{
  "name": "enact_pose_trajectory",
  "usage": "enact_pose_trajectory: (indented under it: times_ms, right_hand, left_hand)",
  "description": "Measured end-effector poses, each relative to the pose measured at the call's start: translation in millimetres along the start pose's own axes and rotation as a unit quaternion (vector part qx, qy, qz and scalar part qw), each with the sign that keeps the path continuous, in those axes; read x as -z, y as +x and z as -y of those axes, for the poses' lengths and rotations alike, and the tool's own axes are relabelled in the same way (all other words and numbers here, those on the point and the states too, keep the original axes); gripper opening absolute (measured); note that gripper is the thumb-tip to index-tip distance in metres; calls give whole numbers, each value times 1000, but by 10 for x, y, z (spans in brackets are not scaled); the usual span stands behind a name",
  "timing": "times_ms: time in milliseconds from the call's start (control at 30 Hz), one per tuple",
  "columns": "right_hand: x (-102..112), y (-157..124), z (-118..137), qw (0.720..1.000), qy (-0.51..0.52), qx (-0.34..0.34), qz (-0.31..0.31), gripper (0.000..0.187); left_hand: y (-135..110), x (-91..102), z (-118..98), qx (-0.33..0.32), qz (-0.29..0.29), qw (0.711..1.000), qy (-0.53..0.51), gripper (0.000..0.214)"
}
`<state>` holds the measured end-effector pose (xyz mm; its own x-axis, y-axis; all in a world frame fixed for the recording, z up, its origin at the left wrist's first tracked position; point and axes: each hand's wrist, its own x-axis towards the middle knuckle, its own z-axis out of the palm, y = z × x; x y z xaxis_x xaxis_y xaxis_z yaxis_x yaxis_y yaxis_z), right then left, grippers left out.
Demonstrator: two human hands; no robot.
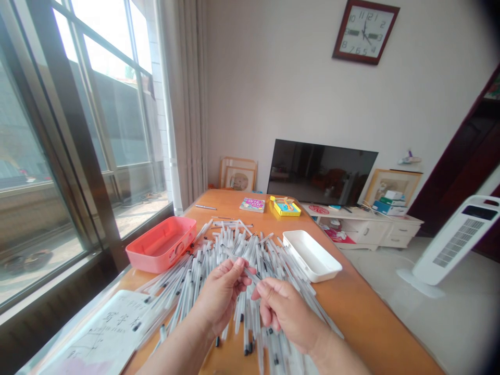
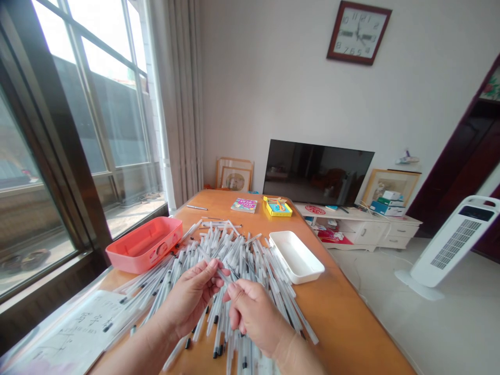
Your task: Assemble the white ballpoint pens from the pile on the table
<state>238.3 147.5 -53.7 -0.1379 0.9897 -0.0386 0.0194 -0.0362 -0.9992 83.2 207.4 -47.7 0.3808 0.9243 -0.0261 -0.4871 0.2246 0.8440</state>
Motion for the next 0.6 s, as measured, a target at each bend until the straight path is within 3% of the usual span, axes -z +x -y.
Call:
enact_pose_trajectory:
  times_ms: [100, 167, 300, 433, 600]
  right_hand:
    - [-20, -21, 27, 984, -162, 63, -32, 42]
    - [-26, -42, 39, 952, -275, 114, -68, 40]
    - [-34, -70, 31, 881, -433, 147, -121, 34]
    - [11, -11, -60, 861, -466, 126, -158, 29]
    - [172, 96, -200, 866, -441, 100, -215, 40]
  left_hand:
    - [7, -22, 24, -7, -22, 1000, 7, 30]
    - [30, 2, 10, -9, -50, 999, 7, 31]
    - [113, 163, -139, -60, -181, 981, -26, 36]
    - [157, 260, -242, -94, -169, 981, -13, 37]
    - [124, 182, -147, -124, -146, 971, 145, 35]
